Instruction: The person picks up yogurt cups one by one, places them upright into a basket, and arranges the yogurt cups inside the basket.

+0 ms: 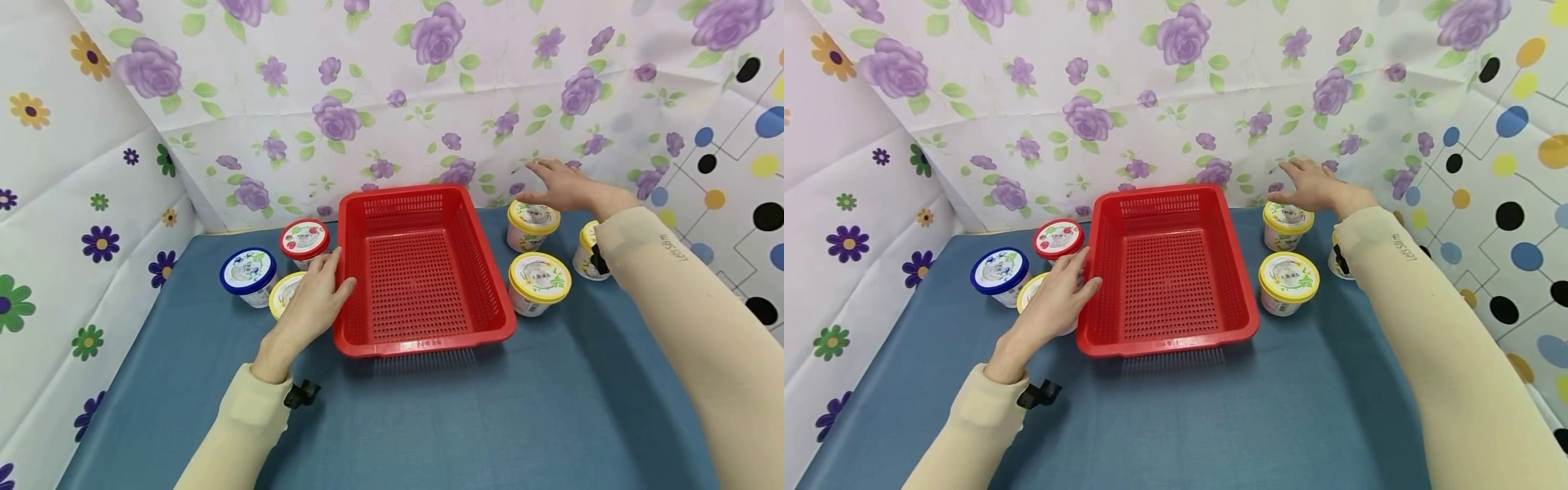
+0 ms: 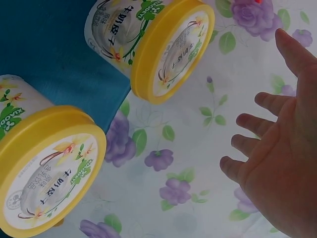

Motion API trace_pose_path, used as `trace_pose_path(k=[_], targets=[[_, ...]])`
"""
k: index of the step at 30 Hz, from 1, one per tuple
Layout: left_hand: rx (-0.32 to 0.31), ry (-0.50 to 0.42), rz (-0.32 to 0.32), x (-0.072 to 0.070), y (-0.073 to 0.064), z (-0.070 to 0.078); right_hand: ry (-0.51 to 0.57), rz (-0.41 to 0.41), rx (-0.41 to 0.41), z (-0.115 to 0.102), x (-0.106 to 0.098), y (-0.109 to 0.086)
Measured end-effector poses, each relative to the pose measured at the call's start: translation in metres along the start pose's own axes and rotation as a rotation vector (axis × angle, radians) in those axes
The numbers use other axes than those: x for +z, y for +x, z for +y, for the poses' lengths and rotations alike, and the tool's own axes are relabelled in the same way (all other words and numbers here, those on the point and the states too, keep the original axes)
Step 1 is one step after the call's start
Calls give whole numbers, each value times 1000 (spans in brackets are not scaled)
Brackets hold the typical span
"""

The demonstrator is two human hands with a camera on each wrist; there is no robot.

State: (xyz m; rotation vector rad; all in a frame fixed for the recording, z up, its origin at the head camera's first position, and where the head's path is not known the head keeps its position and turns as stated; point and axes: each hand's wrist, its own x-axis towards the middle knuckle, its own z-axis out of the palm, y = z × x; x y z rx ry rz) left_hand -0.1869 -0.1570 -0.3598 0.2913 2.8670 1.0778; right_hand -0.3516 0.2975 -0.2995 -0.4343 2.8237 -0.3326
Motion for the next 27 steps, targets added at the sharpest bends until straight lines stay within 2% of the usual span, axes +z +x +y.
trace_pose_path(k=[4,14,19,27], targets=[[-16,-29,-1,0,2,-2,1,-1,2,0,-1,0],[-32,-66,-66,-2,5,-10,28,-40,9,8,9,4],[-38,-105,-109,-2,5,-12,82,-81,6,11,19,6],[-47,-114,-119,-3,7,-13,142,-123,9,11,25,6]])
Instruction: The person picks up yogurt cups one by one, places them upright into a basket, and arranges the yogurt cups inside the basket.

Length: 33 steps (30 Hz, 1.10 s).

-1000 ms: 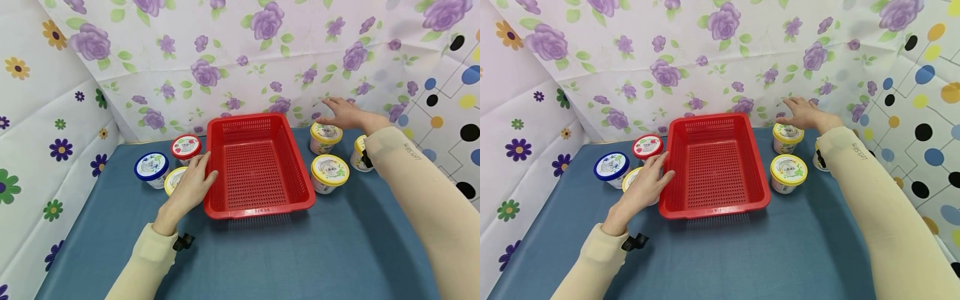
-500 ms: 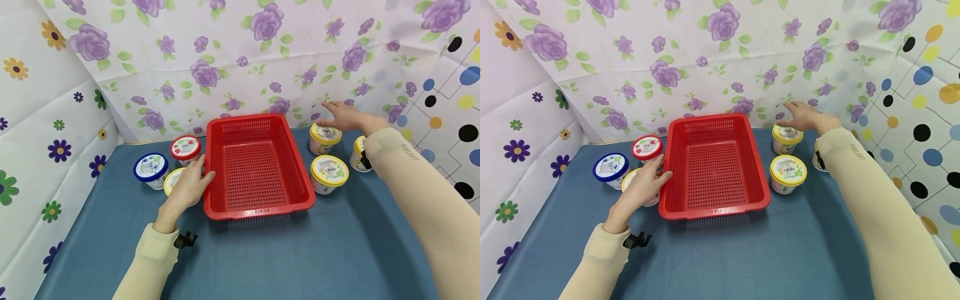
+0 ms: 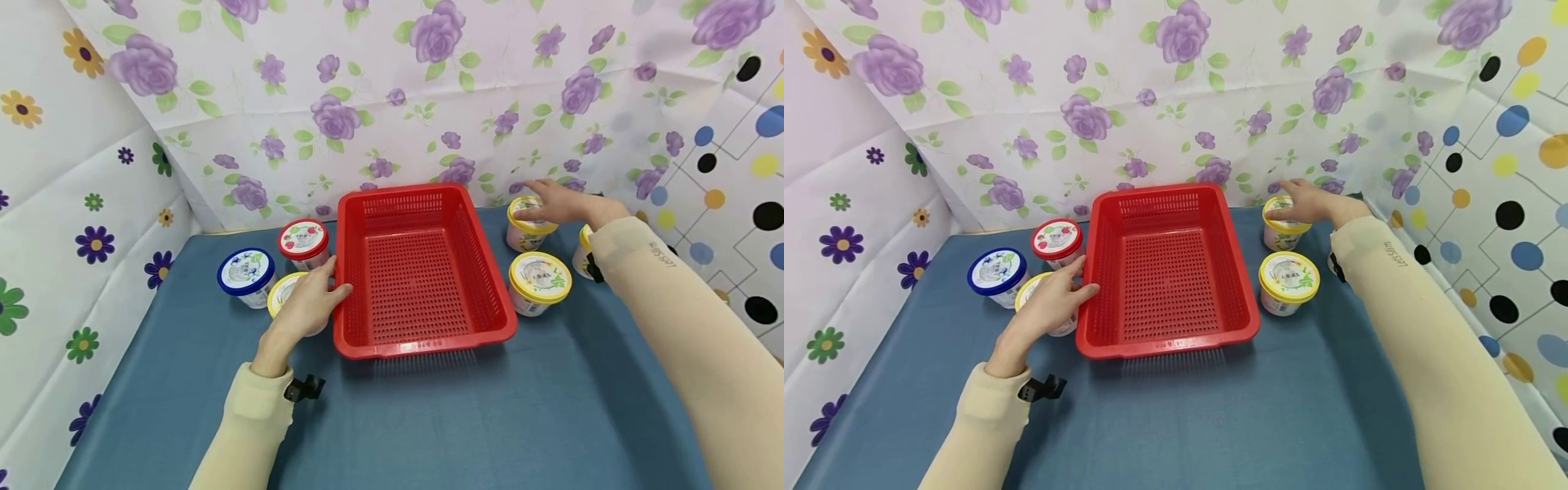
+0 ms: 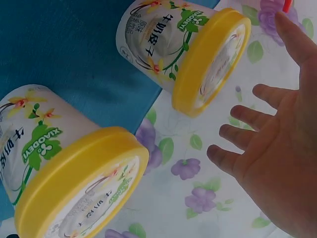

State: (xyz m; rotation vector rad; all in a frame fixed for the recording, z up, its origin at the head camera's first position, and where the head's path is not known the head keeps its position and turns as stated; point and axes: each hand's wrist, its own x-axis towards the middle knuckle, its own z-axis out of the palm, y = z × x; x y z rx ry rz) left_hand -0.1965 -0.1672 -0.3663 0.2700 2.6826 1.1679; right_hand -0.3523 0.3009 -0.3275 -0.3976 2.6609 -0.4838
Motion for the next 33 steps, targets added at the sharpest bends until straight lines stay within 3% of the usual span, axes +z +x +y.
trace_pose_path(k=[13,23,33], targets=[[24,-30,-26,-9,2,1,-27,-9,23,4,8,8],[3,47,-2,-14,2,0,-28,-7,22,4,9,8],[-15,62,-5,-17,6,2,55,15,-14,13,7,6]])
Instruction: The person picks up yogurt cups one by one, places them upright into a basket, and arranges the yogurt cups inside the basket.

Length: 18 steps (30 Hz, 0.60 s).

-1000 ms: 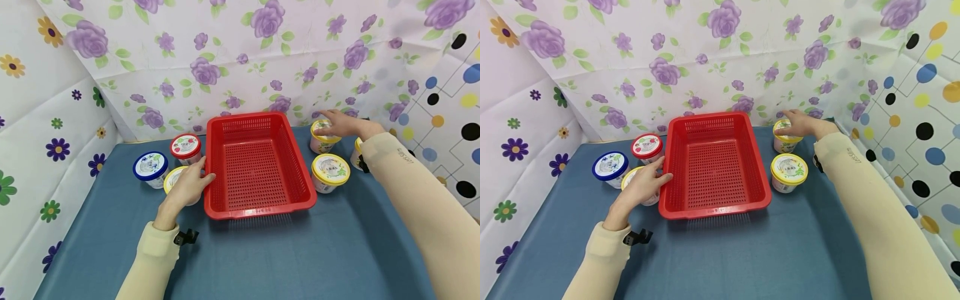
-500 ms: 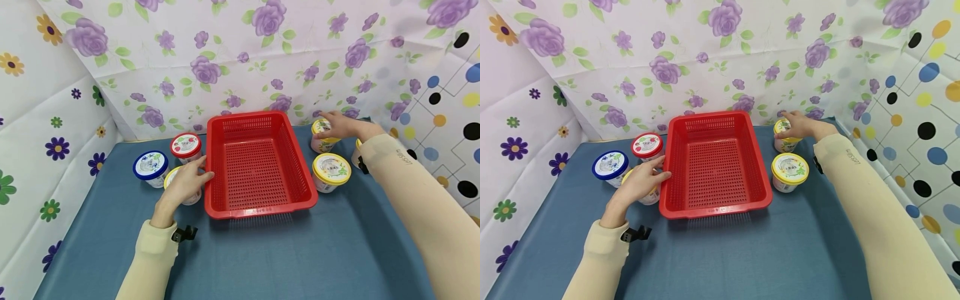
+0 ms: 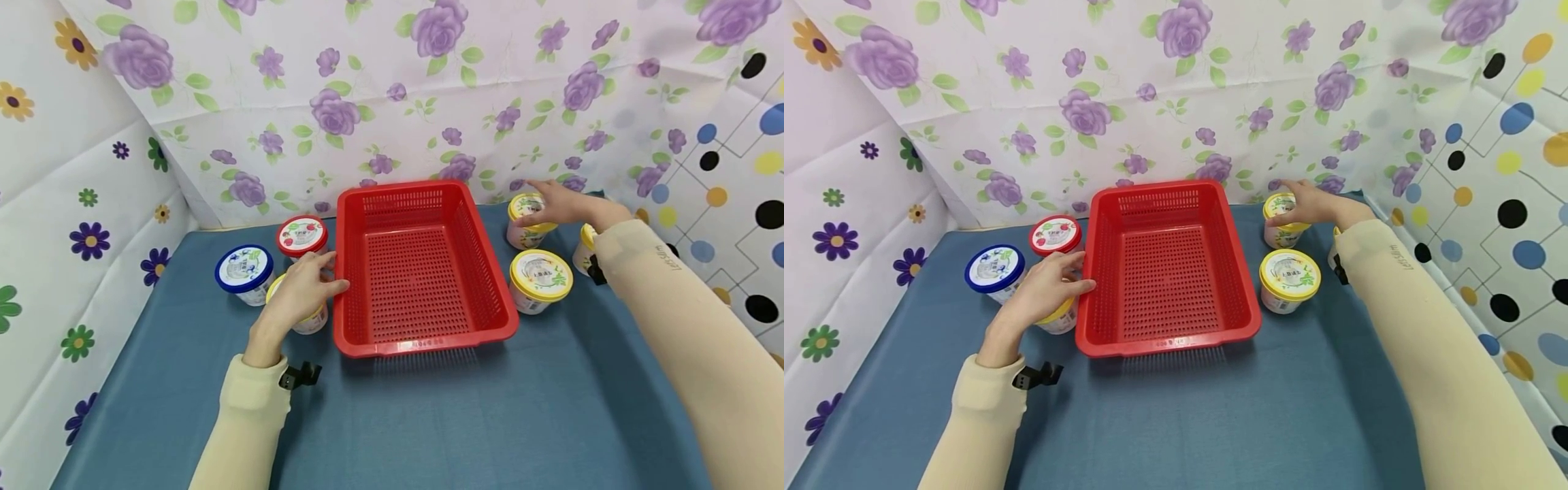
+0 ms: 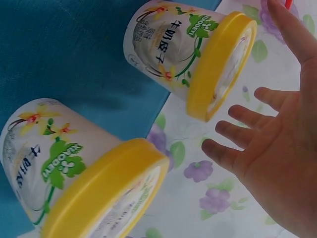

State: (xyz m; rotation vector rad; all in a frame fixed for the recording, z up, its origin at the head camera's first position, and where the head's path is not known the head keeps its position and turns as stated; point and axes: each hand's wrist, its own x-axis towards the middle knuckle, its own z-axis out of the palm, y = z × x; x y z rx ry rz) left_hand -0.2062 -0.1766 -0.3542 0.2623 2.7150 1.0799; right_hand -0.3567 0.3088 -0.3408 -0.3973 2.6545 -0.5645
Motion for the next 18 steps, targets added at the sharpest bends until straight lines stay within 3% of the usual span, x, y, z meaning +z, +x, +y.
trace_pose_path(k=[4,12,18], targets=[[7,-1,3,0,0,0,35,12,-12,9,2,2],[22,-3,30,0,1,-3,108,-3,56,20,6,3],[21,5,38,1,2,-4,112,20,42,24,10,4]])
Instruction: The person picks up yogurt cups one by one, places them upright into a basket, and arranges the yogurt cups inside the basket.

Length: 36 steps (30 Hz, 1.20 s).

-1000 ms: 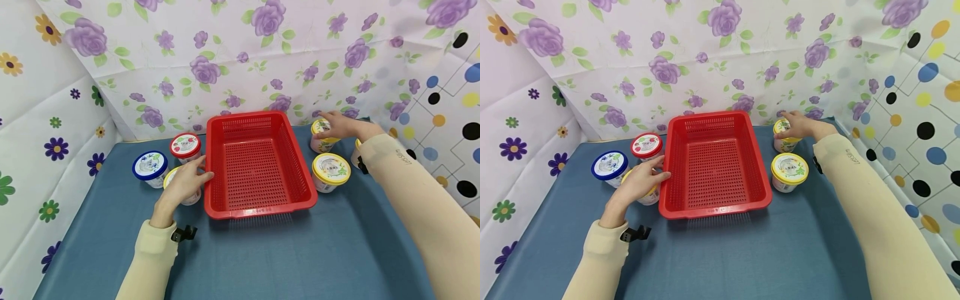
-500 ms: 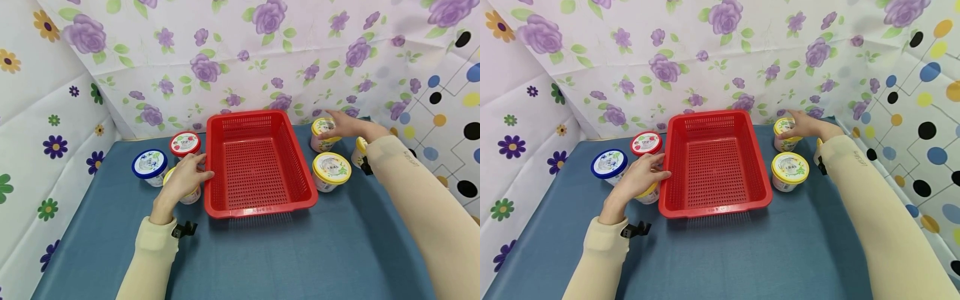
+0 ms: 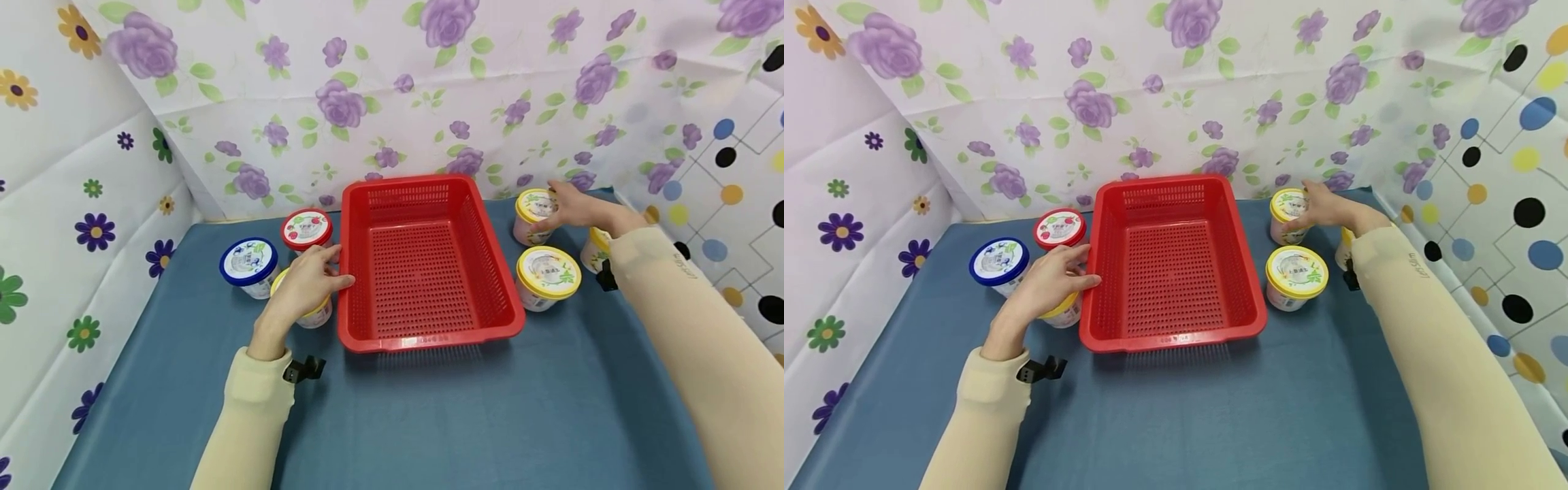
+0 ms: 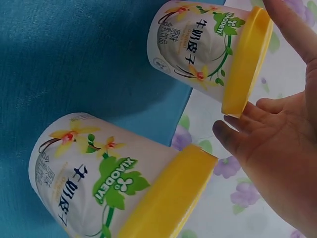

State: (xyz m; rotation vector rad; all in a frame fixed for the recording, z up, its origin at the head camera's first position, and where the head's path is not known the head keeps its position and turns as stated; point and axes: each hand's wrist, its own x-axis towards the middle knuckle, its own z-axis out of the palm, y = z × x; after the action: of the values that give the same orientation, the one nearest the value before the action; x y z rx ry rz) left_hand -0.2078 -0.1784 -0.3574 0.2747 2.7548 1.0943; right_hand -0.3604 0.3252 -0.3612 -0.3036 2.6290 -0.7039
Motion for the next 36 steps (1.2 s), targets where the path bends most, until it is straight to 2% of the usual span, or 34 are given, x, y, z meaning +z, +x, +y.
trace_pose_path(k=[10,23,36], targets=[[7,5,-12,-3,2,0,-10,48,-50,8,4,3],[3,-5,-1,-2,0,-2,77,64,33,10,10,1],[-13,-52,-5,-2,3,-3,41,74,5,7,11,-2]])
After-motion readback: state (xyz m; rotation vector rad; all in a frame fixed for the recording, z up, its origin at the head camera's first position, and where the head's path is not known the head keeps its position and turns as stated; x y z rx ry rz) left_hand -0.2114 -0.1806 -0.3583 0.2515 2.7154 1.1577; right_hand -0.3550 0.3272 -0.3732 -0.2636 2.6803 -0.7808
